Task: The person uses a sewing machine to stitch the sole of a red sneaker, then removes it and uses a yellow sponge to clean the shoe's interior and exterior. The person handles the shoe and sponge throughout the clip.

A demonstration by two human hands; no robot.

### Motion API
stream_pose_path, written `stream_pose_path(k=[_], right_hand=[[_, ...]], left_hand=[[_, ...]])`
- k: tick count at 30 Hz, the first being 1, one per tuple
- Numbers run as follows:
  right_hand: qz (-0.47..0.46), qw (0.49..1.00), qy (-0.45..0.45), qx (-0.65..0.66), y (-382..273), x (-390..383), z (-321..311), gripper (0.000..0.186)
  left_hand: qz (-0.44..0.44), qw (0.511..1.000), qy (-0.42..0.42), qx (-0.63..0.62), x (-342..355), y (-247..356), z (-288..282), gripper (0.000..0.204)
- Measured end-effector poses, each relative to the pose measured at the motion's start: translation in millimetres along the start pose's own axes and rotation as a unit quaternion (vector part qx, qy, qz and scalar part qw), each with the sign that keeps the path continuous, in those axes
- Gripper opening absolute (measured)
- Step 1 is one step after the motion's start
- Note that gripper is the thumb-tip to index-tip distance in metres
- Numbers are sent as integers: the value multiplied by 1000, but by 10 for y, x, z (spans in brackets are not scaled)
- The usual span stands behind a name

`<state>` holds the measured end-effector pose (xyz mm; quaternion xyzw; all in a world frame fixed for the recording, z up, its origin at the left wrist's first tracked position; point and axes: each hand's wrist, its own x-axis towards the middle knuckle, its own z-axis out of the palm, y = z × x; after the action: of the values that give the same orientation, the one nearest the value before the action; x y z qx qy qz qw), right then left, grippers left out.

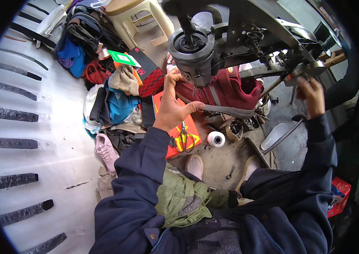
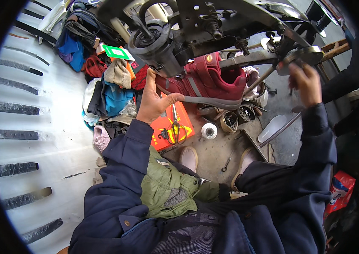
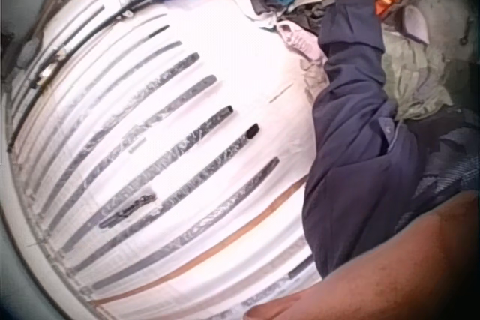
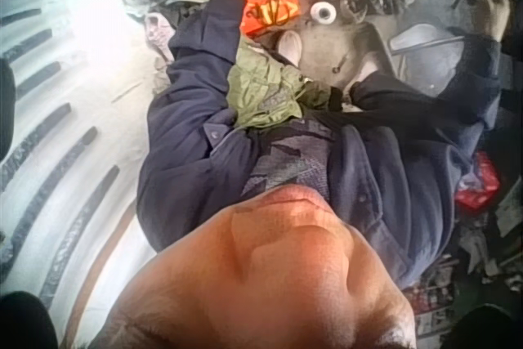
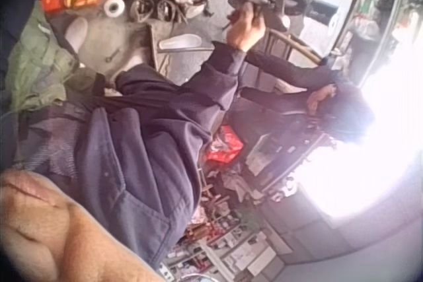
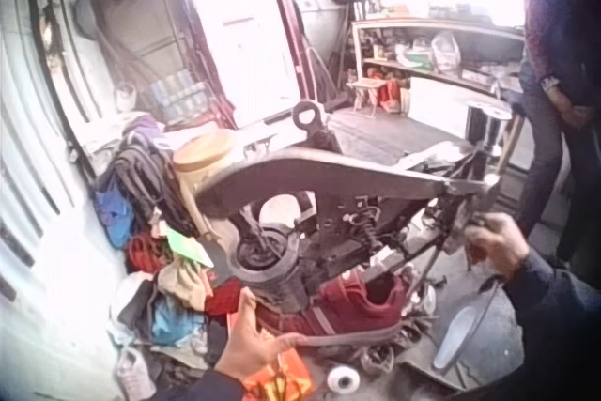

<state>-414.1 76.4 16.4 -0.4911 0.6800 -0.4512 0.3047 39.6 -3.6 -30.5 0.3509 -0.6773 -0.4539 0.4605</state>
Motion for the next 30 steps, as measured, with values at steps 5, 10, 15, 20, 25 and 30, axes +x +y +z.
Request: stream_pose_path(k=[5, 10, 15, 20, 25, 30], right_hand=[[-21, 983, 181, -28, 183, 364, -601, 25], [97, 977, 179, -65, 929, 462, -625, 21], [166, 982, 3, -84, 1018, 134, 14, 30], [184, 980, -48, -61, 680, -13, 253, 37], [200, 978, -34, -48, 463, -43, 352, 36], [36, 998, -29, 41, 77, -89, 256, 33]], left_hand=[[28, 998, -30, 46, 20, 55, -17, 78], [12, 999, -33, -30, 61, 69, -45, 63], [-53, 990, -60, -114, 112, 125, -127, 85], [-13, 998, -7, -62, 119, 207, 36, 75], [-1, 999, 17, -34, 67, 210, 92, 80], [28, 999, 11, 42, 42, 115, 87, 77]])
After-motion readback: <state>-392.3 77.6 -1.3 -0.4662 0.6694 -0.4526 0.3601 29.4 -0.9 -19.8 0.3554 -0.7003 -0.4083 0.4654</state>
